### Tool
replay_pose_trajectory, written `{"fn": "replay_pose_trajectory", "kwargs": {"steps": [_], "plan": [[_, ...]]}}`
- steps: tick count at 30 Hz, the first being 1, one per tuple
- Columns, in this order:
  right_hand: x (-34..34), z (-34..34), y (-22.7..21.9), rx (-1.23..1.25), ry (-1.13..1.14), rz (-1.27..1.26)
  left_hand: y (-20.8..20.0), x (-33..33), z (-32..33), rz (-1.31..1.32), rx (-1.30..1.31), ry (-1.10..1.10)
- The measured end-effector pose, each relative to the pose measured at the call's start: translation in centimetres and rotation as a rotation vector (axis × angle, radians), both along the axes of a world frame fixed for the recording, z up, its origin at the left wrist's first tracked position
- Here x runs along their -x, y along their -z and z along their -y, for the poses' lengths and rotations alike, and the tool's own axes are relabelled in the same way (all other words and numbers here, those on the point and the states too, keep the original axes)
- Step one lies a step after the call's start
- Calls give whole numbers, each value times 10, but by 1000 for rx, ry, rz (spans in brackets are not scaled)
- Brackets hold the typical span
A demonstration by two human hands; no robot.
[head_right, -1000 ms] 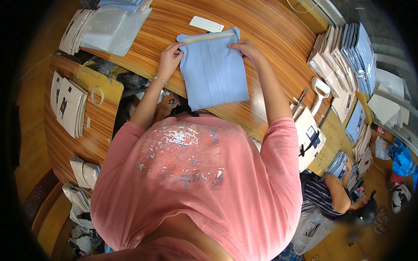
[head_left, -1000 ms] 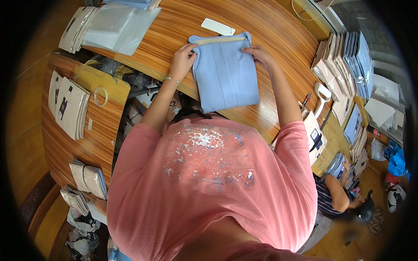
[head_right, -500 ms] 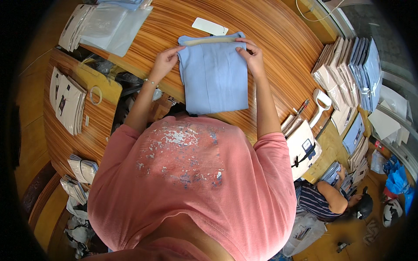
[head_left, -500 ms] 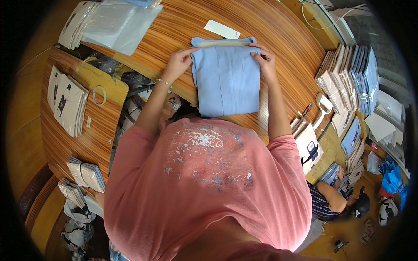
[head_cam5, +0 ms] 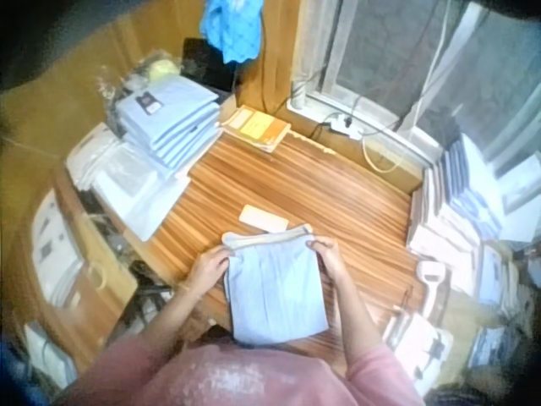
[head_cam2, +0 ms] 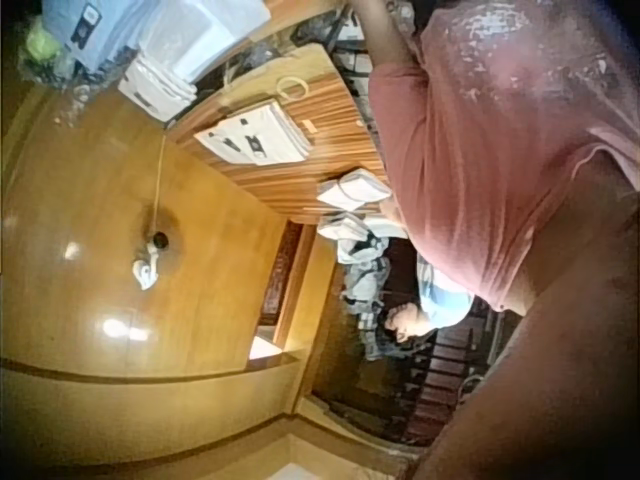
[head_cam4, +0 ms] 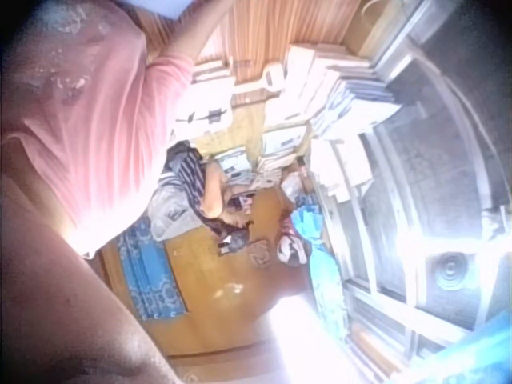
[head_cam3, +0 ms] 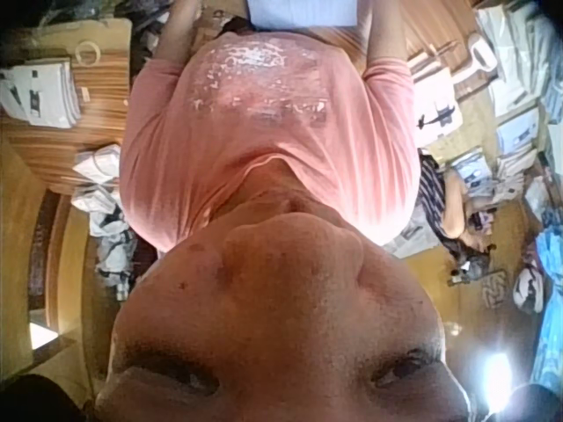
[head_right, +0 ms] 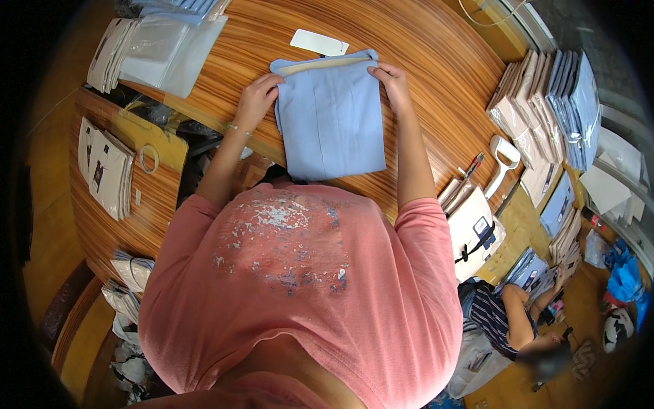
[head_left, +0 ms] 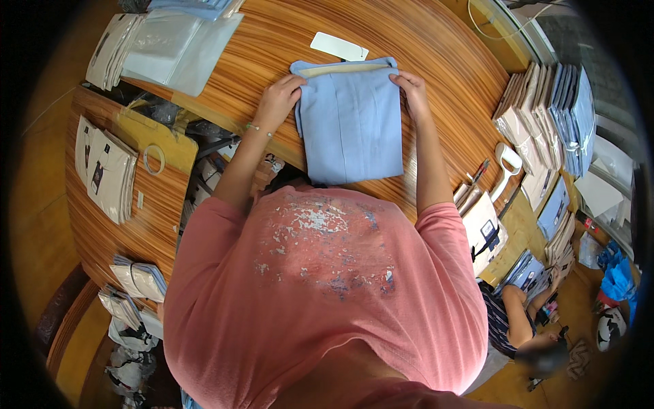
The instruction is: The person folds a light-blue shirt using a cardboard template, inserts it into a plastic bag, and secures the package with a black elastic strap.
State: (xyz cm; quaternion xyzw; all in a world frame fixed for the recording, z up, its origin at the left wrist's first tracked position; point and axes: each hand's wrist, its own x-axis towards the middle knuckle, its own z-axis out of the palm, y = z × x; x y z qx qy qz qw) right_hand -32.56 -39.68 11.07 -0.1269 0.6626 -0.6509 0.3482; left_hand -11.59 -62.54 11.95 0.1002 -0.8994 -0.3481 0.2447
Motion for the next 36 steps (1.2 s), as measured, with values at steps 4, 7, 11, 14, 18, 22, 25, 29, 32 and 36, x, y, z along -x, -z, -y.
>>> {"fn": "replay_pose_trajectory", "kwargs": {"steps": [4,7,11,14,18,22,25,29,32,36], "plan": [[0,5,-4,-20,21,98,4,9,-2,222,-418,-221],[7,5,10,-37,28,110,12,18,0,240,-453,-280],[7,6,8,-34,22,135,-7,23,-3,412,-347,-223],[8,8,7,-16,27,151,8,24,5,472,-367,-262],[6,8,-1,-22,43,146,16,32,9,270,-300,-250],[15,2,10,104,69,263,34,30,23,295,-424,-128],[15,1,10,88,83,265,26,31,23,377,-645,-96],[7,8,9,55,112,163,24,31,25,452,-701,-127],[4,15,9,61,205,132,24,32,24,419,-705,-189],[9,15,17,-154,155,-198,20,34,25,463,-758,-156]]}}
